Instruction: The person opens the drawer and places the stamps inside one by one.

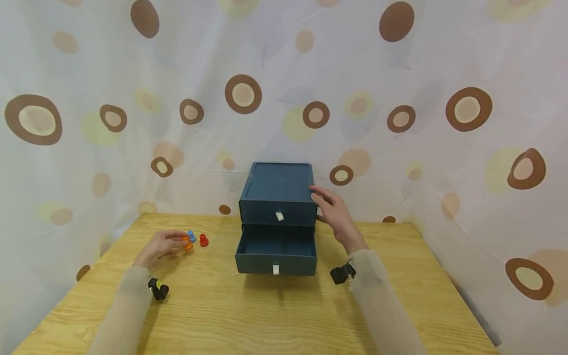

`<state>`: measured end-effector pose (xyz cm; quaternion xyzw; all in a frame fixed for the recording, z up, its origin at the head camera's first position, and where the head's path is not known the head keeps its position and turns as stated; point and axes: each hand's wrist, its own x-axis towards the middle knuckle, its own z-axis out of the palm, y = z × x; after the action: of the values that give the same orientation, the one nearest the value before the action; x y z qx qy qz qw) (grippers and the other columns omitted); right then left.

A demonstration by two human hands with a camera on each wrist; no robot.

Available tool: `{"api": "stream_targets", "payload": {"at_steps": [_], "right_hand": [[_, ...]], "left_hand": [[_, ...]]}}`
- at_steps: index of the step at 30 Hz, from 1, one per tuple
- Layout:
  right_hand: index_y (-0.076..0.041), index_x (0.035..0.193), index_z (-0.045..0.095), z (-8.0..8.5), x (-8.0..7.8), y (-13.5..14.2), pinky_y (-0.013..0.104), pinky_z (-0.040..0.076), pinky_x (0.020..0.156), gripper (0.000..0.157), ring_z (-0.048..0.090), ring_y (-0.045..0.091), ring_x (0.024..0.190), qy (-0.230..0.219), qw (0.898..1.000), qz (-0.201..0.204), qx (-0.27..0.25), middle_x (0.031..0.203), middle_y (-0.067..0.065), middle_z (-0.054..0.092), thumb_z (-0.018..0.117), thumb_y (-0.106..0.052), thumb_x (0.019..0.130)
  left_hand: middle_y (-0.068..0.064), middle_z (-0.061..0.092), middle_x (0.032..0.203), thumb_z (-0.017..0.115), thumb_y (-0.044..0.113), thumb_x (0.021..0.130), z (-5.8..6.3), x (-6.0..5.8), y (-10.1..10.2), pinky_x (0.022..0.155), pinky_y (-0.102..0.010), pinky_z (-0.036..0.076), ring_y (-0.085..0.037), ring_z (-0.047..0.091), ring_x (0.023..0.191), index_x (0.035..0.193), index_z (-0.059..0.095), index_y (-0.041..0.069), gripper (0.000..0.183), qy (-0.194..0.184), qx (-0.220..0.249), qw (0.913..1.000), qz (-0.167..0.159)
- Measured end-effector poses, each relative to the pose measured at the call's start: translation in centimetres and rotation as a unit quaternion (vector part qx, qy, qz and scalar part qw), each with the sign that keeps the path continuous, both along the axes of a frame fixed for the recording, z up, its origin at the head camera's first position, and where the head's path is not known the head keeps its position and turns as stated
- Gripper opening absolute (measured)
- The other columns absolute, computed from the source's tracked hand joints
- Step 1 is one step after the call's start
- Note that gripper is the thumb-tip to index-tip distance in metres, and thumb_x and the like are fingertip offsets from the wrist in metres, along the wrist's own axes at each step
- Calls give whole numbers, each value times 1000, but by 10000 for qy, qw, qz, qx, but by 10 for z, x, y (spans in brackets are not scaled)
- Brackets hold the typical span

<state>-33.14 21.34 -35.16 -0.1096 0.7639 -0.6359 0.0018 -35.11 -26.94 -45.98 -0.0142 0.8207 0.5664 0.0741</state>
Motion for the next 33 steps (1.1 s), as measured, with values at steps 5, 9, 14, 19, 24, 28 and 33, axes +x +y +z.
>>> {"api": "stream_targets", "payload": {"at_steps": [5,9,14,19,24,28,33], "right_hand": [[-18,151,39,0,-1,0,59,34,111,51,20,37,149,-22,10000,-10,-19,162,11,24,47,-37,104],[-18,151,39,-1,-1,1,59,34,111,52,19,38,149,-15,10000,-6,-4,162,11,23,46,-38,104],[-20,151,40,-1,-1,0,59,35,111,51,21,37,149,-28,10000,-34,-8,161,10,24,47,-39,104],[-19,151,40,-1,-2,0,59,34,111,51,20,37,149,-36,10000,-28,1,162,10,23,46,-38,104],[-18,152,39,-1,-1,0,60,33,111,51,19,38,149,4,10000,-29,9,162,11,22,46,-37,104],[-18,151,39,-1,-1,0,60,33,111,50,20,37,150,-2,10000,-33,-5,162,11,22,45,-37,105],[-19,151,39,-1,-1,0,60,33,111,51,20,37,150,1,10000,-19,-2,162,10,22,46,-37,104]], "left_hand": [[-13,67,118,60,9,98,4,1,-5,90,-39,55,-11,65,96,137,49,-8,45,75,156,9997,-194],[-25,56,131,54,7,100,11,3,-3,96,-43,53,-13,66,98,141,45,-8,44,184,418,9986,-263],[-29,50,136,54,7,101,22,4,3,91,-41,56,-15,65,98,140,46,-4,41,438,434,9974,-385],[-29,49,137,54,6,100,29,2,8,91,-41,56,-19,64,103,140,47,-2,41,546,356,9966,-496],[-27,51,137,57,11,99,33,1,12,91,-44,55,-19,66,102,139,47,0,42,702,366,9954,-536],[-26,54,136,61,14,98,34,0,17,84,-38,58,-14,67,98,136,50,1,42,966,568,9924,-515],[-26,56,135,61,18,98,37,1,24,74,-28,57,-12,65,96,132,53,0,39,1326,664,9874,-554]]}}
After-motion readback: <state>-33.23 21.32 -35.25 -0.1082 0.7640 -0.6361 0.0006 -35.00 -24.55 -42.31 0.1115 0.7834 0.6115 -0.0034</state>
